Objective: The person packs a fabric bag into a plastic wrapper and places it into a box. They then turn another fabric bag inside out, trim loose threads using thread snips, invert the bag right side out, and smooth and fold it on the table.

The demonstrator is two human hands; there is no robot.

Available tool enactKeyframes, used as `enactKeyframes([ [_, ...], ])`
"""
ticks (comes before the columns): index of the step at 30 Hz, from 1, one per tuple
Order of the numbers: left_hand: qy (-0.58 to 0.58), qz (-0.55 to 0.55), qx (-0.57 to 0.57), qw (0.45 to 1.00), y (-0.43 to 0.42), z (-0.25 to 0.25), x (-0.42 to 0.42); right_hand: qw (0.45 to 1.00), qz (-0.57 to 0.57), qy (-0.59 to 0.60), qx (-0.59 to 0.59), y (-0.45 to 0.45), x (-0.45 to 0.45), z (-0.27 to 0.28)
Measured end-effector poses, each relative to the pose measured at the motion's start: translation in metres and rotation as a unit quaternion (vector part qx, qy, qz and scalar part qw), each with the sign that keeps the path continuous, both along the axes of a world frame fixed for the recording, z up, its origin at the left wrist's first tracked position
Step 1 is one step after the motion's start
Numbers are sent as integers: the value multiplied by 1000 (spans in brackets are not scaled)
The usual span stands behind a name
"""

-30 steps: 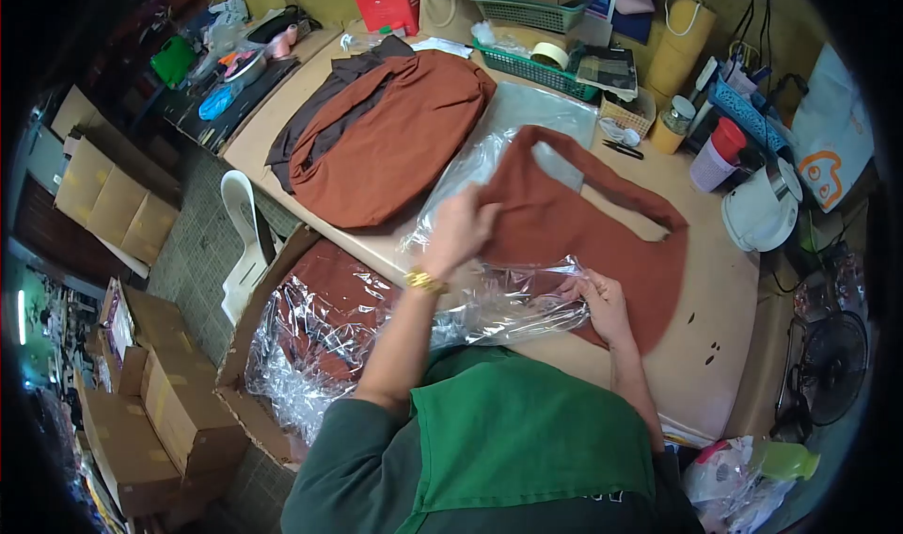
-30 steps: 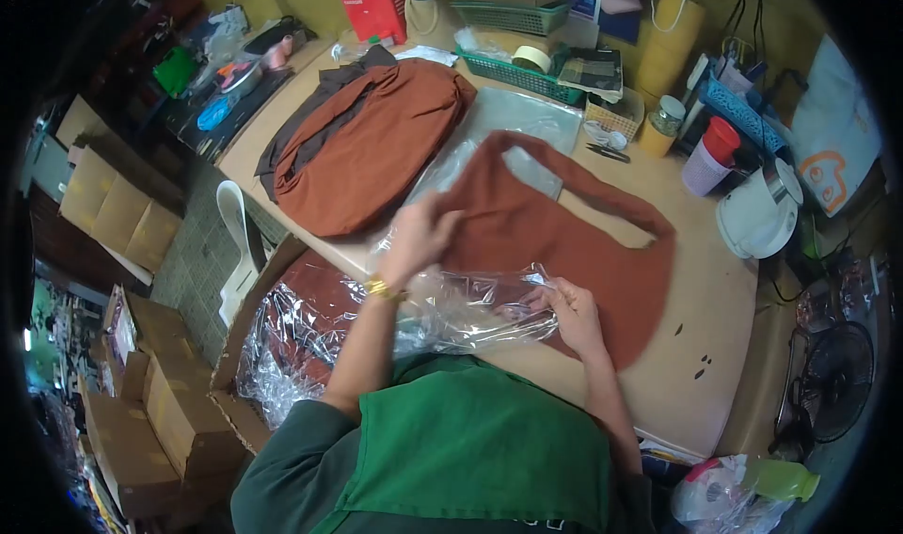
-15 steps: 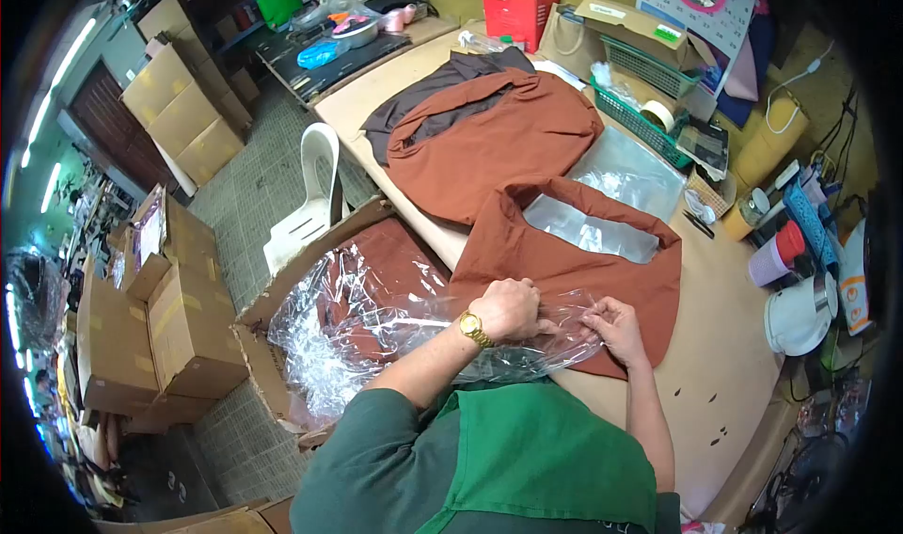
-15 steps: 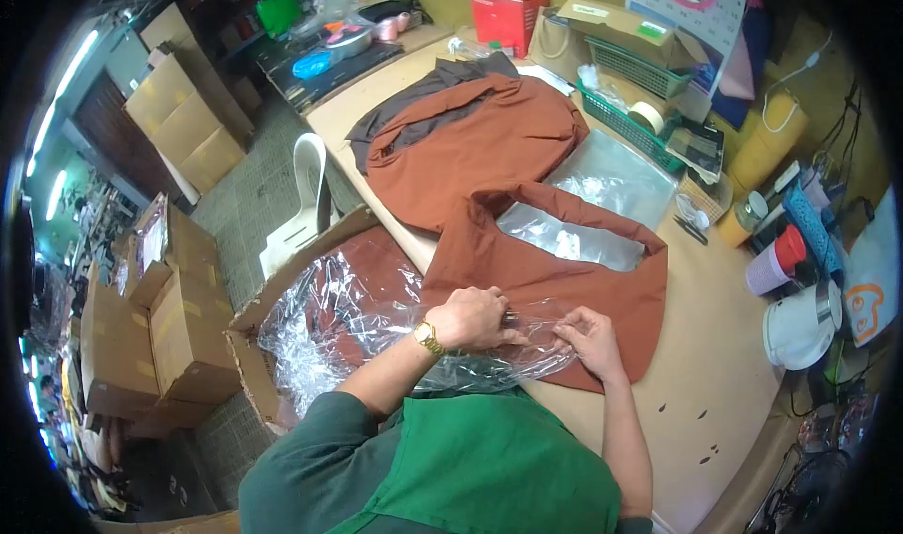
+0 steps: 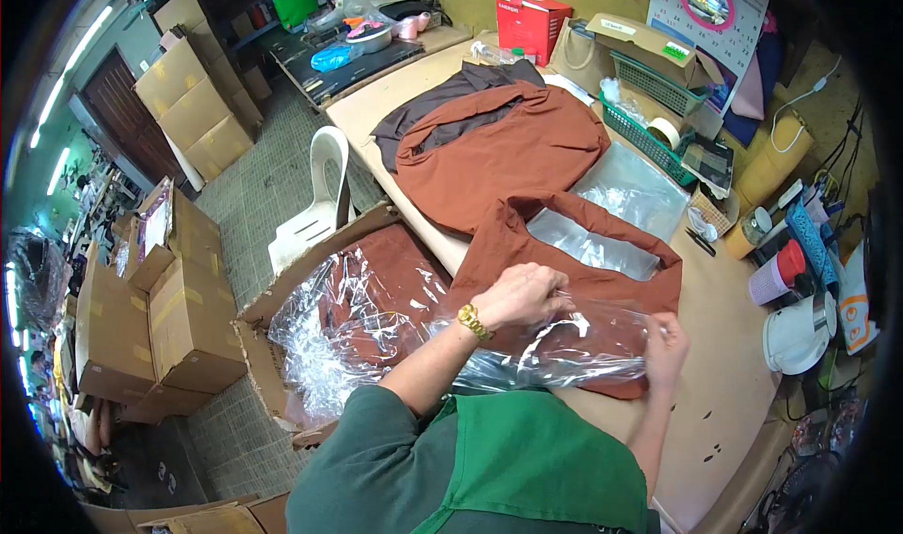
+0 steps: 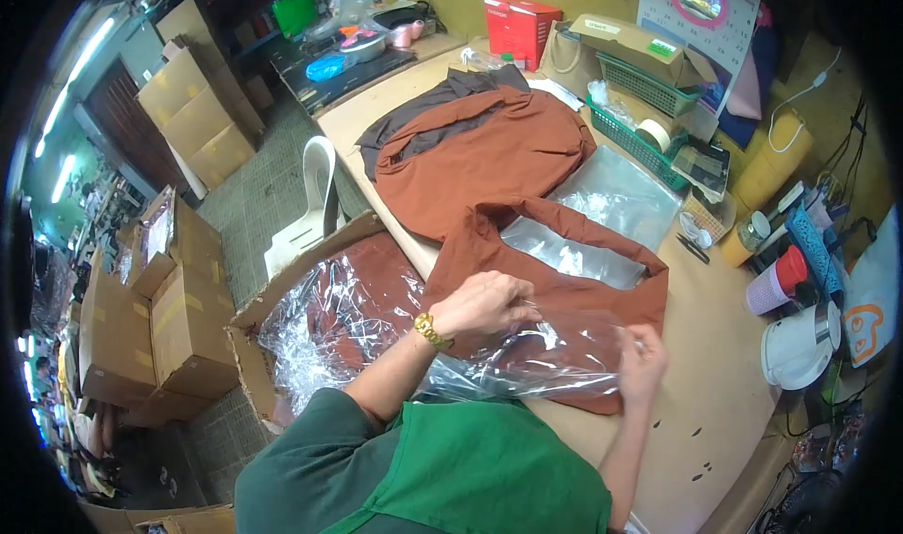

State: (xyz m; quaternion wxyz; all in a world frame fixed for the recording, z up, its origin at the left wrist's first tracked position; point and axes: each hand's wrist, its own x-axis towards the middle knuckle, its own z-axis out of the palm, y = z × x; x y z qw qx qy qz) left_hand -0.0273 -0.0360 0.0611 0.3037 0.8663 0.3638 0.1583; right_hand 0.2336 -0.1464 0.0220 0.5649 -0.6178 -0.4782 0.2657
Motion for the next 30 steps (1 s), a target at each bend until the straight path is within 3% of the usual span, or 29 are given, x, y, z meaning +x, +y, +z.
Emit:
enactKeyframes([
  [4,14,-1,7,1000,5,-1,-3,998,-50,36,-17,-21,49,-19],
  [7,-30,-18,45,998,14,-33,-3,994,-98,24,45,-29,55,-29],
  [9,-65,-24,92,993,16,-33,-7,986,-99,125,50,-34,73,-49],
  [11,-75,29,-63,995,20,-19,-14,982,-102,151,48,-44,75,-50],
  [12,-73,34,-63,995,22,-24,-15,977,-109,178,47,-44,73,-48],
  [14,-245,56,-233,939,24,-33,-14,973,-139,177,50,-37,54,-45],
  [15,-250,81,-287,921,20,-28,-14,968,-175,173,54,-34,46,-43],
  [18,-232,82,-261,933,22,-35,-14,980,-186,67,22,-31,69,-68],
  [22,-187,75,-275,940,18,-34,-15,981,-187,37,27,-32,64,-52],
  [25,-11,14,-158,987,25,-46,-17,972,-210,88,59,-34,67,-52],
  [26,-12,13,-156,988,24,-45,-16,971,-187,131,67,-34,66,-48],
  [28,71,7,-43,996,16,-46,-11,967,-169,174,77,-36,61,-42],
  [30,113,-10,80,990,3,-21,-1,977,-148,154,5,-36,47,-35],
])
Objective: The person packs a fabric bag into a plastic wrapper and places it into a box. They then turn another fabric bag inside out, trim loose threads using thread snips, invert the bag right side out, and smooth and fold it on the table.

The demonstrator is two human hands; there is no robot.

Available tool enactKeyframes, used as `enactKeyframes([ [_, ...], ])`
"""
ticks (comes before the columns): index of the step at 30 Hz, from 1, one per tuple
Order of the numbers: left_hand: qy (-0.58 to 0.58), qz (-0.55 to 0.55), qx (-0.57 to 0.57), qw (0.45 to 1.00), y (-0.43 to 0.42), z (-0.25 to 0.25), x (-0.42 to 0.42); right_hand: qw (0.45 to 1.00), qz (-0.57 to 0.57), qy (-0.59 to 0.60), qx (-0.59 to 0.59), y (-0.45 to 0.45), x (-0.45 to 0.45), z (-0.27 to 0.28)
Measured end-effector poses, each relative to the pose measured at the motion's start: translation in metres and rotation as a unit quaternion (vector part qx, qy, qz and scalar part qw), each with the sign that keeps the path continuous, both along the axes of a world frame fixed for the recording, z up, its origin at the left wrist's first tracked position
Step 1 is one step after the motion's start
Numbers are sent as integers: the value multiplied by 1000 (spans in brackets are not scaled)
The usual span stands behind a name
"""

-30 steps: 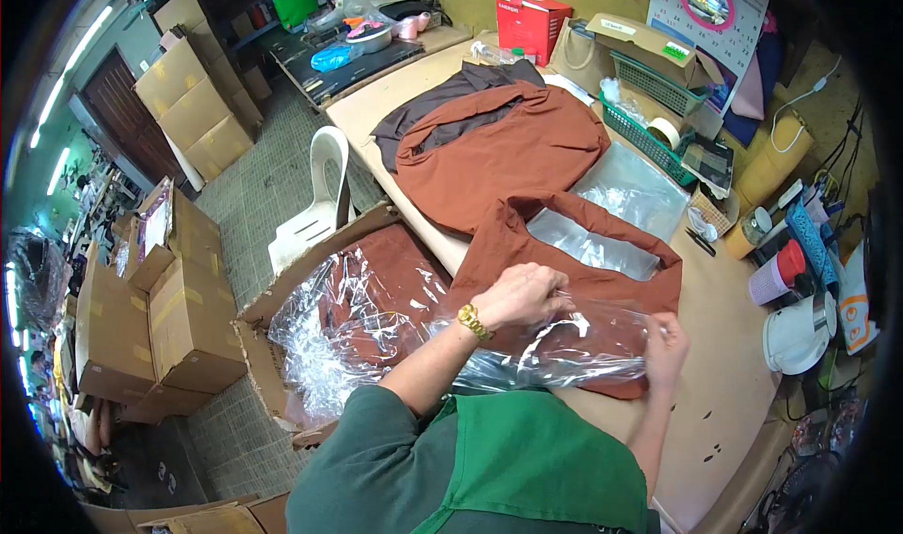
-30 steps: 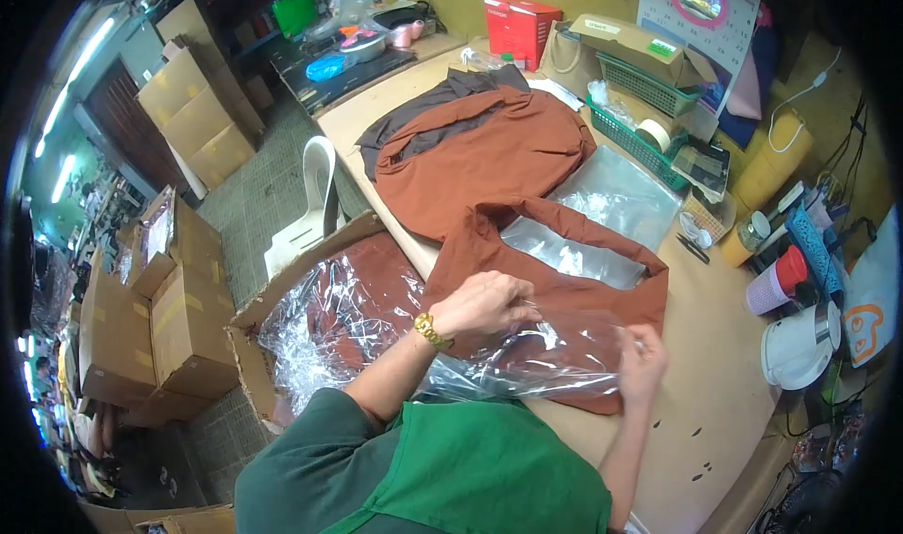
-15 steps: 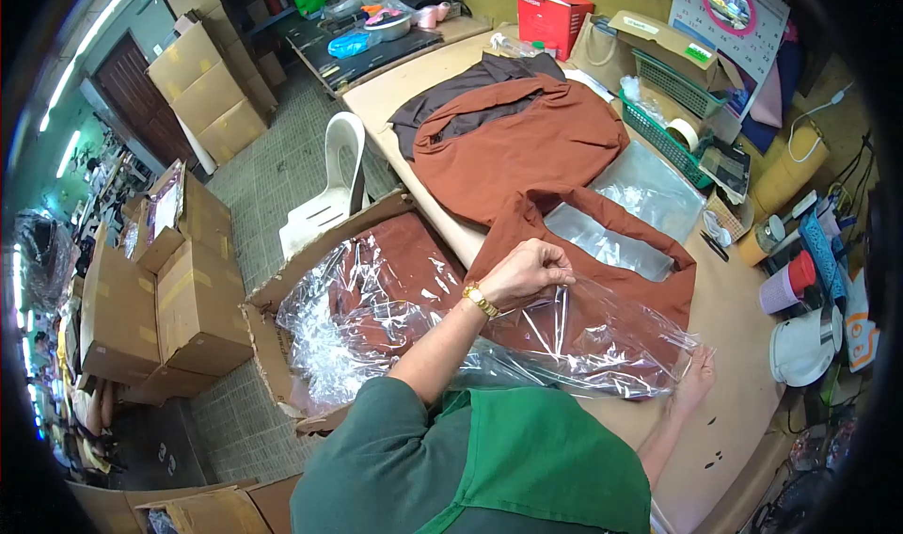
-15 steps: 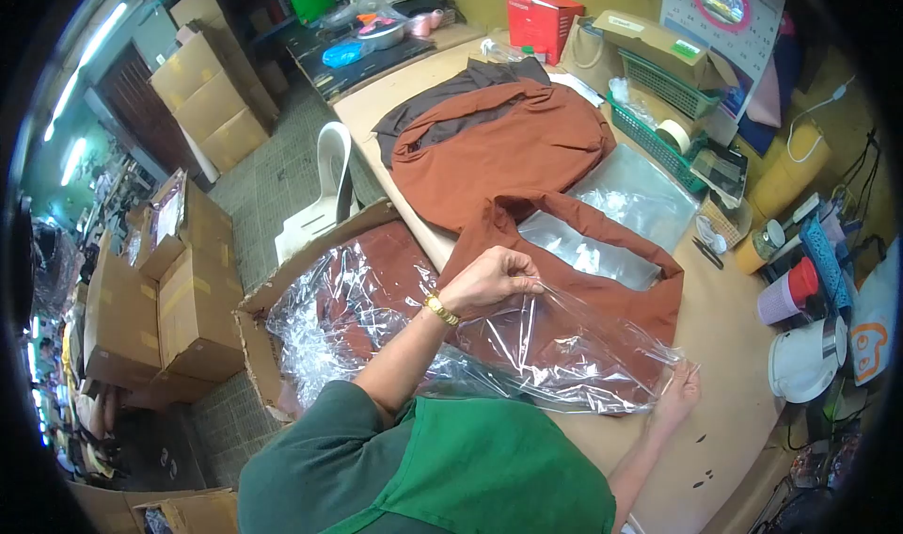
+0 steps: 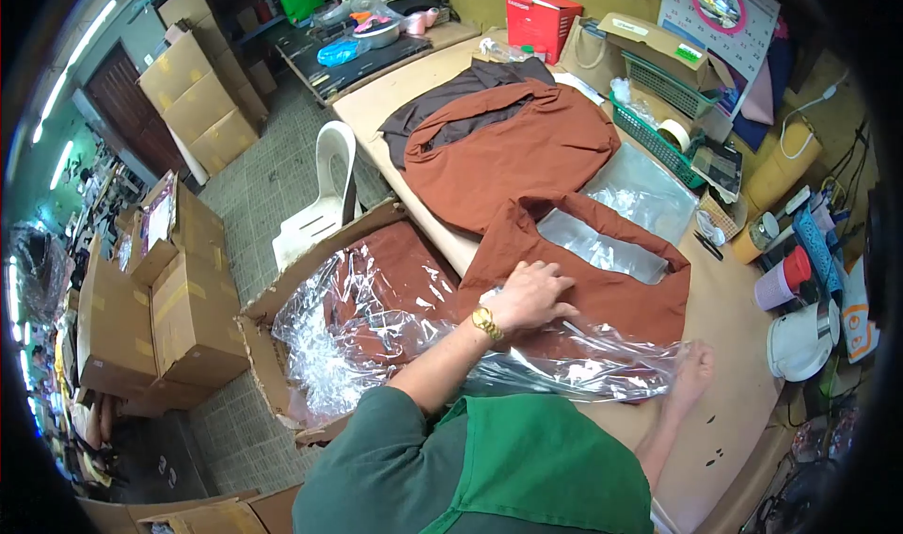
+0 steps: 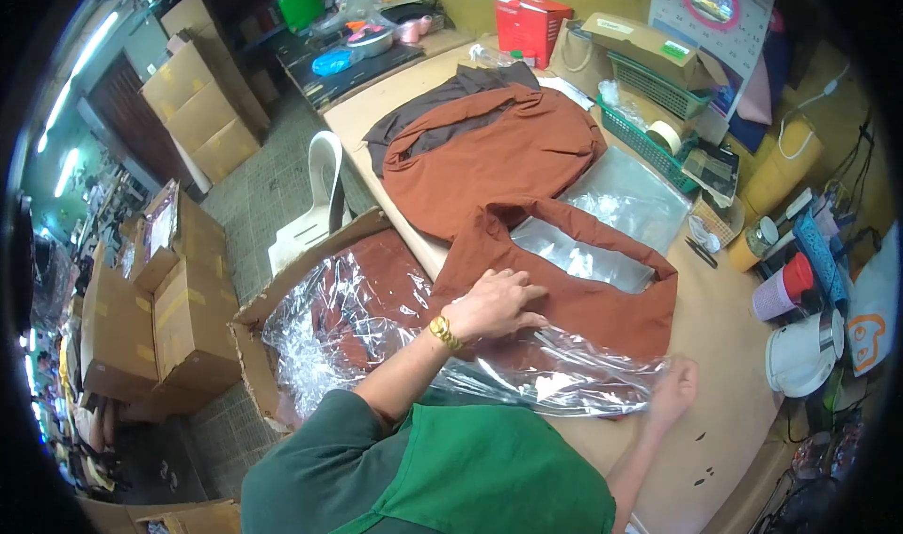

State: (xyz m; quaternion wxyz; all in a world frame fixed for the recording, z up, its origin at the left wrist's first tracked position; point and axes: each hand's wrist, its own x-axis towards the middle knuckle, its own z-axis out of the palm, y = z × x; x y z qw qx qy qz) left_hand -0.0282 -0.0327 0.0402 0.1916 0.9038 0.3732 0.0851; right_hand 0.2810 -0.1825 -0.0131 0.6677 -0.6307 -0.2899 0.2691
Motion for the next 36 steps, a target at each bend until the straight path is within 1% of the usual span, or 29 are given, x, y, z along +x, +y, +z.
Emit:
enactKeyframes([
  [1,-78,-24,8,997,-5,6,9,1000,-7,1,1,2,-15,3],
  [2,-155,-47,15,987,-9,7,20,997,5,-78,14,9,-39,12],
  [3,-250,-103,30,962,-16,3,35,987,16,-157,24,13,-58,18],
  [4,-344,-157,43,925,-22,-2,50,987,11,-156,24,16,-70,19],
  [6,-355,-207,-154,898,-39,7,71,978,86,-163,93,20,-83,19],
  [7,-357,-165,-182,901,-46,6,77,980,83,-162,85,19,-83,21],
  [8,-357,-166,-182,901,-49,6,77,980,82,-163,86,19,-79,24],
  [10,-295,-130,-310,894,-50,5,76,982,23,-178,61,20,-60,27],
  [11,-349,-161,-330,862,-51,1,71,976,1,-215,37,17,-40,17],
  [12,-350,-161,-330,862,-50,1,65,976,1,-215,36,11,-20,9],
  [14,-311,-206,-463,804,-42,3,48,954,-91,-286,1,5,5,3],
  [16,-277,-228,-489,795,-31,4,26,950,-185,-248,-33,-1,18,15],
  [18,-183,-269,-569,756,-21,2,7,940,-225,-250,-60,-22,79,-4],
  [20,-172,-257,-576,757,-15,-2,-6,926,-268,-251,-84,-27,93,-9],
  [21,-164,-243,-583,757,-11,-5,-8,962,-230,-145,2,-24,86,-8],
  [22,-162,-245,-583,758,-6,-10,-8,978,-186,-38,88,-23,80,-6],
  [23,-265,-241,-541,761,-1,-15,-8,977,-189,-37,87,-26,80,-7],
  [24,-364,-233,-493,755,3,-19,-8,983,-21,83,161,-30,79,-8],
  [26,-539,-101,-568,614,15,-22,-8,942,147,199,227,-34,73,-12],
  [27,-596,-75,-549,581,19,-19,-5,969,213,88,90,-30,58,-13],
  [28,-615,10,-569,546,26,-15,-6,961,272,-27,-52,-26,45,-12],
  [29,-645,-48,-593,480,36,-17,-10,961,272,-27,-51,-23,31,1],
  [30,-668,-106,-611,411,46,-20,-14,906,407,-76,-85,-22,19,20],
  [31,-667,-97,-643,365,50,-17,-20,830,532,-122,-115,-21,12,29],
  [32,-653,-172,-644,360,54,-17,-25,831,531,-122,-113,-19,16,17],
  [33,-575,-136,-547,594,50,-10,-35,951,310,10,-6,-16,24,-5],
  [34,-455,-92,-410,785,46,-3,-43,978,186,86,44,-13,34,-11],
  [35,-336,-217,-305,864,48,-9,-46,982,60,142,106,-10,44,-17],
  [36,-219,-278,-324,877,43,-4,-44,954,140,206,167,-8,56,-16],
])
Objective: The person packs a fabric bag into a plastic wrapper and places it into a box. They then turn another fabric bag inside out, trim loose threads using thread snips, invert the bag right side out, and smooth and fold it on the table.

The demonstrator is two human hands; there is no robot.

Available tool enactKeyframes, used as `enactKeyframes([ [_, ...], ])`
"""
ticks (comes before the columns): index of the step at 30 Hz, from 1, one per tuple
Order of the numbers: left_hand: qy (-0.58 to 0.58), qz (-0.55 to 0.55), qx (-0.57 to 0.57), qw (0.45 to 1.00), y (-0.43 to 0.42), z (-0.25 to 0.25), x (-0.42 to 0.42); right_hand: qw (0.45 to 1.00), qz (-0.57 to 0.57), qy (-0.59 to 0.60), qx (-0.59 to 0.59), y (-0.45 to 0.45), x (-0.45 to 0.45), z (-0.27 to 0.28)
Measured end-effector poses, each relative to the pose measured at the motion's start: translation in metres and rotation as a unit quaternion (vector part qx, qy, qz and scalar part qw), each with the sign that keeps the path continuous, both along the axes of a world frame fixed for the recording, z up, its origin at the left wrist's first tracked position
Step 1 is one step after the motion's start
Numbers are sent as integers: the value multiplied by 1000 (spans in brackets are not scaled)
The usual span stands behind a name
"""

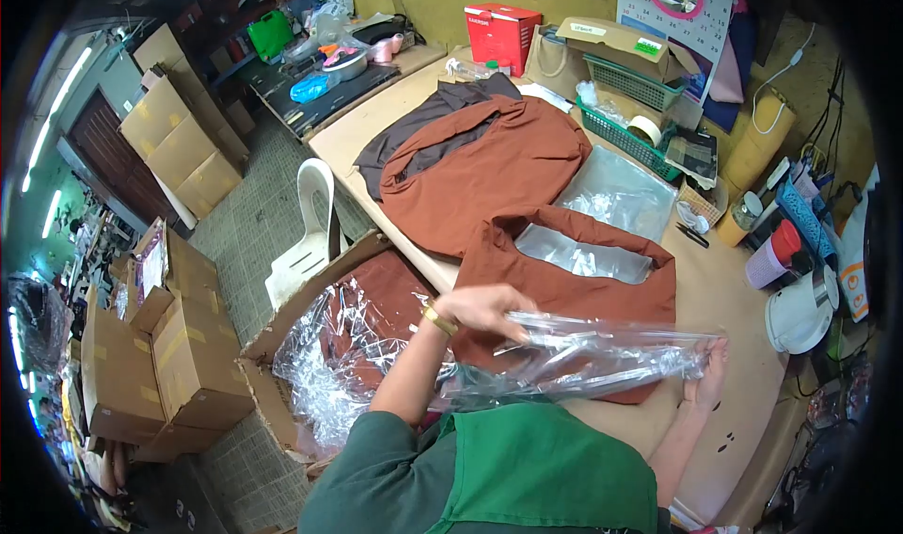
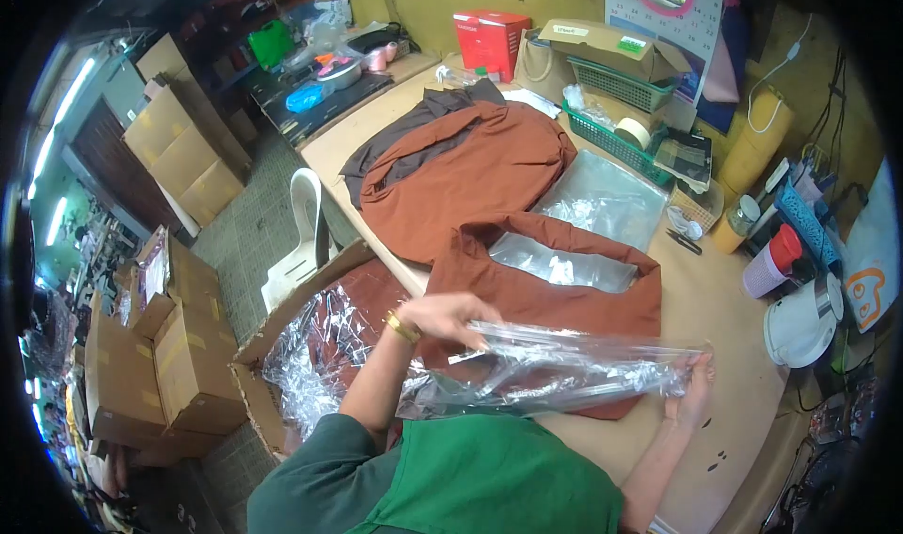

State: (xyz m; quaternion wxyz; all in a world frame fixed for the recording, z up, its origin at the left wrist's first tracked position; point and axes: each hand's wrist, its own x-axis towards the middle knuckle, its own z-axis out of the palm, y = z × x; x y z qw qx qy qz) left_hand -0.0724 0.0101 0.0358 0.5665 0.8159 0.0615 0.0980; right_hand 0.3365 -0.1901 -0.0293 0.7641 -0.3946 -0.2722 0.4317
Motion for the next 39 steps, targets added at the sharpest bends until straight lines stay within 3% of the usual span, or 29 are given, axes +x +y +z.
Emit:
enactKeyframes([
  [2,120,48,-173,976,-6,-8,10,993,77,60,70,-2,-1,4],
  [4,-58,238,-279,928,-2,-17,8,984,36,129,-119,-10,-30,15],
  [6,-271,281,-465,794,5,-24,15,923,142,-334,-128,-6,-23,17],
  [8,-327,160,-604,709,14,-44,6,866,418,-244,-122,-11,-35,30],
  [9,-294,173,-612,714,9,-42,4,921,329,-209,-20,-8,-49,29],
  [10,-262,187,-618,718,3,-39,3,921,328,-208,-20,-3,-52,29],
  [11,-192,196,-574,772,-8,-25,1,996,76,-48,-17,3,-54,27],
  [12,-149,151,-333,919,-6,-28,7,976,-184,116,-14,5,-55,24],
  [13,-65,86,-312,944,-12,-21,7,975,-186,118,-15,6,-44,15],
  [15,79,-5,-261,962,-13,-13,8,990,-15,135,38,6,-12,1],
  [16,79,-7,-260,962,-10,-21,5,990,-17,135,38,2,-10,-4],
  [17,-64,115,-340,931,-10,-23,1,997,39,20,-67,-1,-17,-2],
  [19,-292,243,-519,766,-3,-28,4,976,94,-96,-172,-6,-27,7],
  [20,-308,327,-587,674,-4,-19,7,913,296,-224,-167,-9,-35,22],
  [21,-319,326,-614,644,-6,-15,8,796,480,-338,-150,-10,-42,29],
  [22,-329,325,-641,613,-6,-13,7,797,479,-336,-150,-11,-49,29],
  [24,-369,-55,-660,652,2,-29,-1,947,288,-145,0,-12,-57,27],
  [25,-303,58,-524,794,-4,-38,-3,984,143,-91,52,-8,-54,22],
  [26,-199,155,-367,895,-13,-34,-3,984,144,-90,52,-4,-45,20],
  [28,-24,-33,-312,949,-17,-27,-1,975,17,176,132,3,-22,18],
  [29,33,-33,-292,955,-21,-20,3,975,20,176,131,4,-20,18],
  [30,31,-29,-292,956,-18,-26,0,969,92,191,126,5,-19,20],
  [32,3,208,-307,929,-10,-44,-10,956,171,207,115,3,-25,19],
  [33,-153,244,-432,855,-13,-34,-2,984,170,-33,-42,-3,-34,16],
  [34,-188,295,-480,805,-16,-22,2,930,156,-274,-192,-6,-42,16],
  [35,-225,300,-513,772,-20,-14,6,928,161,-276,-190,-1,-49,23],
  [37,-262,307,-545,735,-11,-25,10,699,528,-413,-248,5,-61,34],
  [38,-320,63,-614,719,6,-38,10,698,531,-413,-246,3,-62,29],
  [39,-350,-61,-633,688,9,-53,5,852,392,-307,-160,-3,-62,18],
])
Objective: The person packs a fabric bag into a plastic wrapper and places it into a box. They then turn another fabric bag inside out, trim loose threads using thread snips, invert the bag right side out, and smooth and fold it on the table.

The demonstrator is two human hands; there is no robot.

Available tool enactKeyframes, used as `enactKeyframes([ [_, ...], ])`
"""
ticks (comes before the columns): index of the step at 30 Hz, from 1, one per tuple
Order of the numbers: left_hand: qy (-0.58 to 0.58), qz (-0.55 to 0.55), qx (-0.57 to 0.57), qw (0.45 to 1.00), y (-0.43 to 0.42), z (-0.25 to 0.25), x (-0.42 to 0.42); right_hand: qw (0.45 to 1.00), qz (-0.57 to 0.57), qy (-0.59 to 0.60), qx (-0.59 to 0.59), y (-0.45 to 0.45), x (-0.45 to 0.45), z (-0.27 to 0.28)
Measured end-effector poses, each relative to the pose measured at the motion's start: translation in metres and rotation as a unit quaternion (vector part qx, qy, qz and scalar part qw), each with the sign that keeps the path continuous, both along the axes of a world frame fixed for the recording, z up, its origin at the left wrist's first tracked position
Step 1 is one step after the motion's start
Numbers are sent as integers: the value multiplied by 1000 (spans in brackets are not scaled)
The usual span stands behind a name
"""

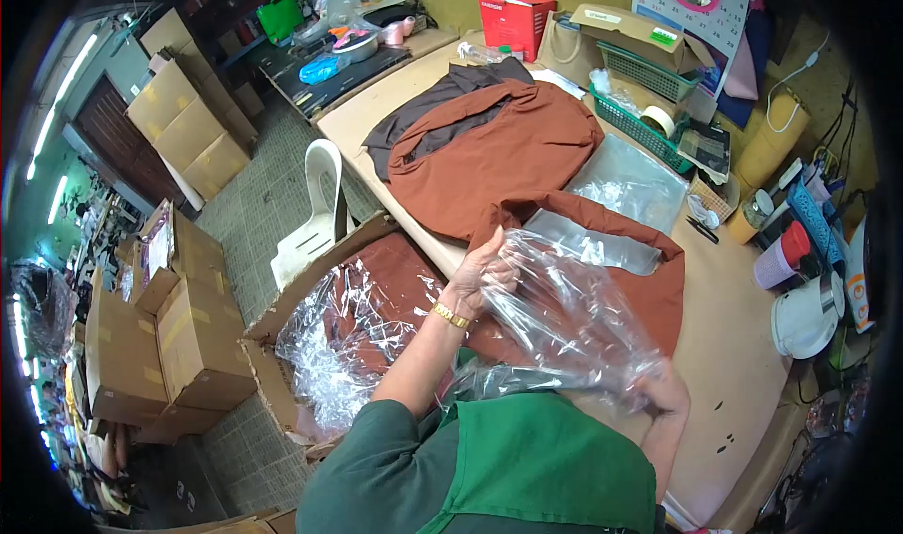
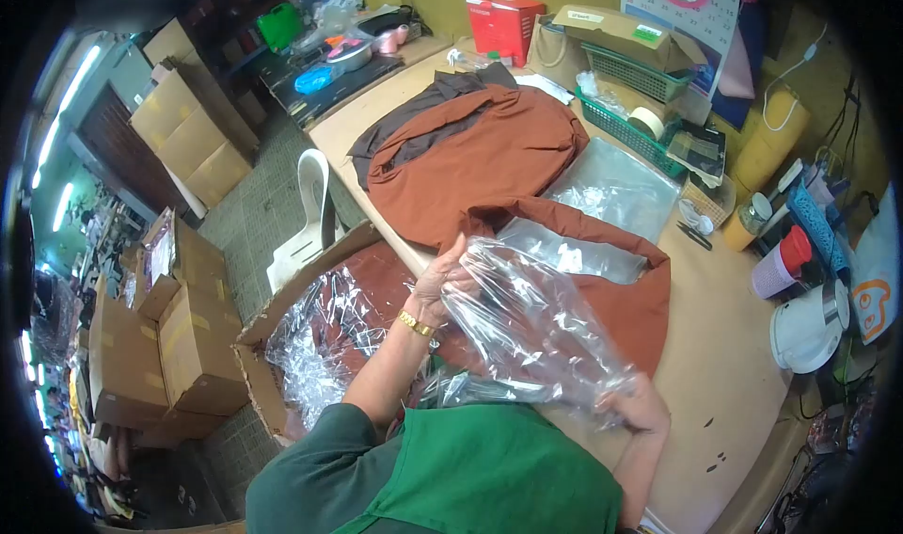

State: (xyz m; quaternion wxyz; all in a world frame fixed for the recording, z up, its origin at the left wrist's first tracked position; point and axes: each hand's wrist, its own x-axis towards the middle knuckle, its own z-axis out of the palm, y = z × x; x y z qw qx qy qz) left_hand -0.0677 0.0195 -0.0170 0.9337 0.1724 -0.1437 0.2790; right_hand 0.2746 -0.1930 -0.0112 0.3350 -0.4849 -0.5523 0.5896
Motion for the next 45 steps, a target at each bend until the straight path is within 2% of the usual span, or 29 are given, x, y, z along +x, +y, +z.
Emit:
enactKeyframes([
  [1,-96,-84,15,992,1,-4,-4,969,-170,148,99,-2,0,-8],
  [2,125,-9,139,982,-14,9,-10,928,-297,188,122,7,-6,-8],
  [3,337,67,253,904,-24,16,-14,928,-296,187,122,16,-8,0],
  [4,321,42,386,864,-23,9,-10,856,-419,269,142,24,-9,10],
  [5,354,-35,388,850,-29,15,-10,760,-529,344,159,29,-9,15],
  [7,452,-82,377,804,-20,-3,-14,794,-438,393,150,28,11,1],
  [9,441,74,311,839,-22,1,-15,819,-343,438,138,19,26,-14],
  [11,328,209,165,906,-10,-5,-13,919,-277,280,-21,10,32,-22],
  [12,282,213,77,932,-10,3,-10,969,-246,-23,-10,9,13,-9],
  [13,233,216,-10,948,-10,12,-7,969,-246,-23,-9,7,4,5],
  [14,233,216,-9,948,-4,5,-4,997,-44,-65,1,5,-3,19],
  [15,47,87,-6,995,2,-2,1,982,160,-104,12,3,-5,25],
  [17,-141,-47,-5,989,-2,-11,-1,993,66,76,60,-9,40,-35],
  [18,66,57,110,990,-19,4,-6,960,-130,212,133,-11,52,-56],
  [19,269,158,218,925,-29,13,-9,919,-228,280,160,-9,50,-52],
  [21,283,-33,465,838,-25,13,-7,764,-458,414,188,7,22,-10],
  [23,387,-53,407,826,-26,5,-3,635,-581,479,171,14,13,10],
  [24,409,-36,368,834,-28,5,-3,714,-302,602,190,14,20,8],
  [26,363,73,252,894,-16,-4,-10,722,7,666,187,11,13,13],
  [29,299,248,-56,920,-28,36,13,775,-130,613,87,1,-18,32],
  [30,300,248,-56,920,-16,23,11,872,-135,455,118,-3,-19,24],
  [32,53,151,-74,984,4,-6,4,939,-134,282,144,-11,-6,2],
  [34,-28,92,-92,991,0,7,0,969,78,232,13,-13,26,-18],
  [35,-28,73,-104,991,-5,16,-4,966,149,208,-29,-11,28,-19],
  [36,12,94,-67,993,-7,13,-8,945,100,303,73,-10,25,-22],
  [38,157,80,178,968,-15,14,-23,903,47,391,173,-13,19,-22],
  [40,279,-46,408,868,-12,17,-24,827,-166,489,221,-18,32,-22],
  [42,378,-59,391,837,-33,30,-18,732,-325,557,221,-16,42,-22],
  [45,391,-22,323,861,-23,16,-20,667,-233,695,132,-13,50,-26],
])
